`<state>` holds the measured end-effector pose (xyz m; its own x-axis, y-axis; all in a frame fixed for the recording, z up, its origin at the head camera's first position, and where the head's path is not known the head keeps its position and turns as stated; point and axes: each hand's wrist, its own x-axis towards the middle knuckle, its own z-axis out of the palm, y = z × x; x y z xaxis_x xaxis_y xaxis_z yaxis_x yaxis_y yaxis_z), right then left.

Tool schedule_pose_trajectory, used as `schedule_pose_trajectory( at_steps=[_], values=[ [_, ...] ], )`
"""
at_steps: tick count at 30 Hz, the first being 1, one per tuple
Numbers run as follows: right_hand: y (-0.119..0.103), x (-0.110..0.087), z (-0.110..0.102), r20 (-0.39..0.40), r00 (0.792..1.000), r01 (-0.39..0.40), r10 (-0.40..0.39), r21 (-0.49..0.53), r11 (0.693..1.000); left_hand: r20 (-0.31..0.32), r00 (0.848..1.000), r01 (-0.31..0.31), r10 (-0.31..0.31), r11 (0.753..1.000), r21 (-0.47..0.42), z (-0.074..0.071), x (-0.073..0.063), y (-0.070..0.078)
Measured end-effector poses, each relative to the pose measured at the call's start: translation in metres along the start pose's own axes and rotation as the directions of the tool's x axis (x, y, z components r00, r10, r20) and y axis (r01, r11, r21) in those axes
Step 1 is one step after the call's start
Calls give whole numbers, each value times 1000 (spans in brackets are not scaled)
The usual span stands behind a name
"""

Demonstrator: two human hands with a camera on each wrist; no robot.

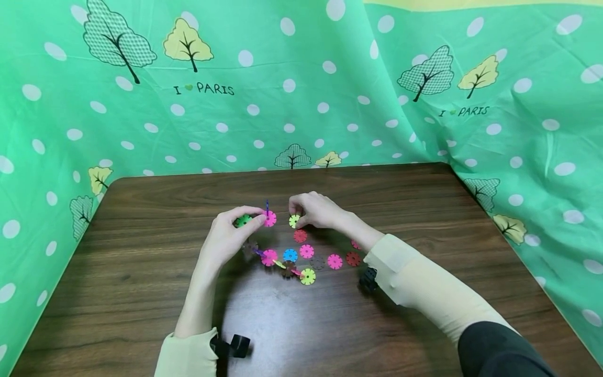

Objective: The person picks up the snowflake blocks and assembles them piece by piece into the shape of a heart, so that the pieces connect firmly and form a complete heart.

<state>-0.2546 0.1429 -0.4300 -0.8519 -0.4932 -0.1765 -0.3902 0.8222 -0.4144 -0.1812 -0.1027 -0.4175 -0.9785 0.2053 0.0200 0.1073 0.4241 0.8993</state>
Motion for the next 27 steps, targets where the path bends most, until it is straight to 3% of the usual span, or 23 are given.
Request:
schedule_pose_trajectory(
  at_steps=[7, 14, 21, 27],
  values=[
    [7, -1, -5, -90, 996, 5, 11, 178, 984, -4, 1000, -6, 6, 1000, 13, 8, 0, 3],
    [8, -9, -19, -214, 977, 49, 14, 287, 957, -23, 1000, -5, 6, 999, 40, 14, 1, 6],
    [1, -19, -34, -312, 950, 111, 31, 427, 897, -44, 999, -15, 17, 999, 43, 19, 1, 8],
    [-9, -25, -41, -383, 924, 180, 19, 477, 860, -66, 998, -15, 18, 999, 45, 21, 1, 6]
  ],
)
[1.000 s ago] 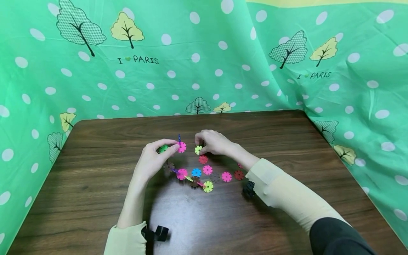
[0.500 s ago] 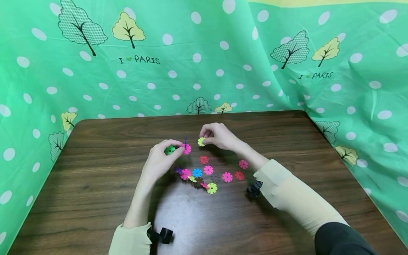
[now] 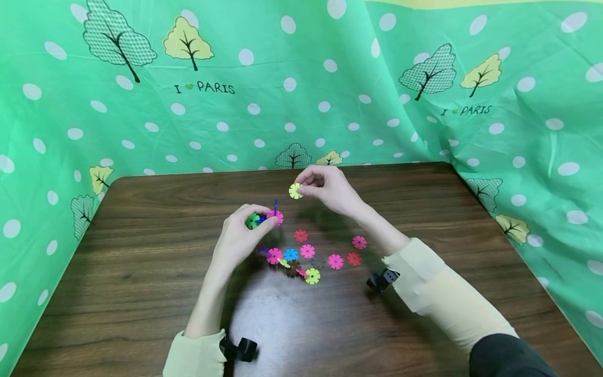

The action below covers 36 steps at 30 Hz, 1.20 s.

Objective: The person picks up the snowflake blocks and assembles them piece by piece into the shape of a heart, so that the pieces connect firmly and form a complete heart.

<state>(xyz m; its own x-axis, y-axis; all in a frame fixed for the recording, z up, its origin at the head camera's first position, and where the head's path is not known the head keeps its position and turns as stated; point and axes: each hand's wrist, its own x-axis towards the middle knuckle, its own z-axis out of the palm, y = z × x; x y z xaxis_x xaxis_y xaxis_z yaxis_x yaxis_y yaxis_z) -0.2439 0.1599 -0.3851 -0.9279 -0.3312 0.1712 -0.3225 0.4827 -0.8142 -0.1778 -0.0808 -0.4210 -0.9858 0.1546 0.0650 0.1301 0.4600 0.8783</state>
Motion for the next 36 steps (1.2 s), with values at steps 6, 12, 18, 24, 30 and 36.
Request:
schedule_pose_trajectory(
  at_steps=[6, 12, 18, 24, 30, 36],
  values=[
    [-14, -2, 3, 0, 1000, 24, -24, 91, 996, -24, 1000, -14, 14, 1000, -2, 1, 0, 1],
    [-26, -2, 6, -8, 998, 56, -55, 139, 989, -28, 999, -34, 33, 999, -19, 1, 1, 1],
    [-29, -1, 10, -5, 996, 85, -85, 149, 985, -47, 996, -71, 70, 997, -17, 1, 0, 3],
    [-32, -5, 11, 10, 996, 86, -88, 140, 986, -75, 990, -117, 116, 993, -15, 2, 0, 5],
    [-37, -9, 12, 19, 995, 93, -96, 127, 988, -94, 987, -133, 131, 991, -19, 1, -1, 7],
    [-40, -12, 13, 6, 995, 102, -103, 114, 988, -108, 983, -150, 148, 989, -11, 1, -2, 8]
  ],
)
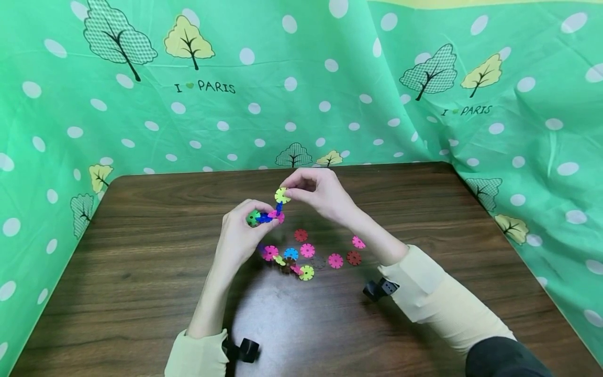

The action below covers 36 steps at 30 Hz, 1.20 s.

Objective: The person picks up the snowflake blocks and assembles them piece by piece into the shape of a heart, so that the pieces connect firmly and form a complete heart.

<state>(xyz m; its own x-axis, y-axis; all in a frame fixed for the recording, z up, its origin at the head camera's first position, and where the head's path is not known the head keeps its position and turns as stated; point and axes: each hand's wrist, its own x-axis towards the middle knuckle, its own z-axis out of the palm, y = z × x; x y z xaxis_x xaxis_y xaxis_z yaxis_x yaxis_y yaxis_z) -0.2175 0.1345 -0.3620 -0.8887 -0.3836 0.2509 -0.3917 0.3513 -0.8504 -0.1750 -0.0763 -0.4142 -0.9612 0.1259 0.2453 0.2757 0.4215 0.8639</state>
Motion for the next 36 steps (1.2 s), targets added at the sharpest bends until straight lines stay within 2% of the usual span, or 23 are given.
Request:
schedule_pose_trajectory(
  at_steps=[10, 19, 29, 36],
  values=[
    [0, -2, 1, 0, 1000, 20, -20, 16, 1000, 4, 1000, -11, 11, 1000, 22, -2, -4, 3],
    [4, -1, 5, -2, 1000, 23, -23, 51, 998, 10, 1000, -6, 7, 999, -39, -3, -5, 2],
    [3, -1, 6, 1, 1000, 26, -26, 43, 999, 1, 1000, 3, -3, 996, -89, -1, -4, 2],
    [1, -1, 6, 31, 1000, -8, 6, 62, 998, 60, 997, 49, -42, 992, -120, -5, -2, 1]
  ],
)
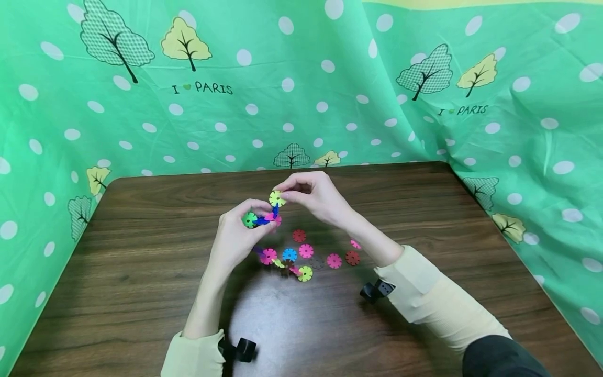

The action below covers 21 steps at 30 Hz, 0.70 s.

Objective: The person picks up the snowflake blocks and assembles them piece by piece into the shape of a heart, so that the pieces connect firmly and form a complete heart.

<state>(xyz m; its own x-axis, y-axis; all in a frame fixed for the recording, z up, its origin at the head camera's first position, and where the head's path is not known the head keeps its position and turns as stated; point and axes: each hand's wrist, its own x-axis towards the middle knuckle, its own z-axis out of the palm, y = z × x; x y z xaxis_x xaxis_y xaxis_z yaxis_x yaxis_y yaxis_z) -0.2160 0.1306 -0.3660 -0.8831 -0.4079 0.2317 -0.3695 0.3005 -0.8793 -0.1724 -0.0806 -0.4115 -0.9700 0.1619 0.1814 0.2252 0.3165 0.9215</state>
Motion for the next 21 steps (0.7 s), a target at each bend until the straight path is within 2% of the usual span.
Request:
schedule_pose_trajectory(
  at_steps=[5, 8, 15, 21],
  values=[
    [3, 2, 1, 16, 1000, -9, 8, 38, 999, 64, 998, 16, -17, 1000, 16, -6, 1, -2],
    [6, 4, 2, 20, 1000, -12, 10, 61, 998, 71, 997, 25, -26, 1000, 17, -8, 1, -3],
    [8, 5, 9, 46, 999, -16, 11, 109, 994, -10, 1000, -6, 6, 1000, 0, -4, 2, -7],
    [7, 5, 13, 78, 997, -28, 17, 145, 989, -31, 999, -23, 23, 1000, -5, -4, 3, -7]
  ],
)
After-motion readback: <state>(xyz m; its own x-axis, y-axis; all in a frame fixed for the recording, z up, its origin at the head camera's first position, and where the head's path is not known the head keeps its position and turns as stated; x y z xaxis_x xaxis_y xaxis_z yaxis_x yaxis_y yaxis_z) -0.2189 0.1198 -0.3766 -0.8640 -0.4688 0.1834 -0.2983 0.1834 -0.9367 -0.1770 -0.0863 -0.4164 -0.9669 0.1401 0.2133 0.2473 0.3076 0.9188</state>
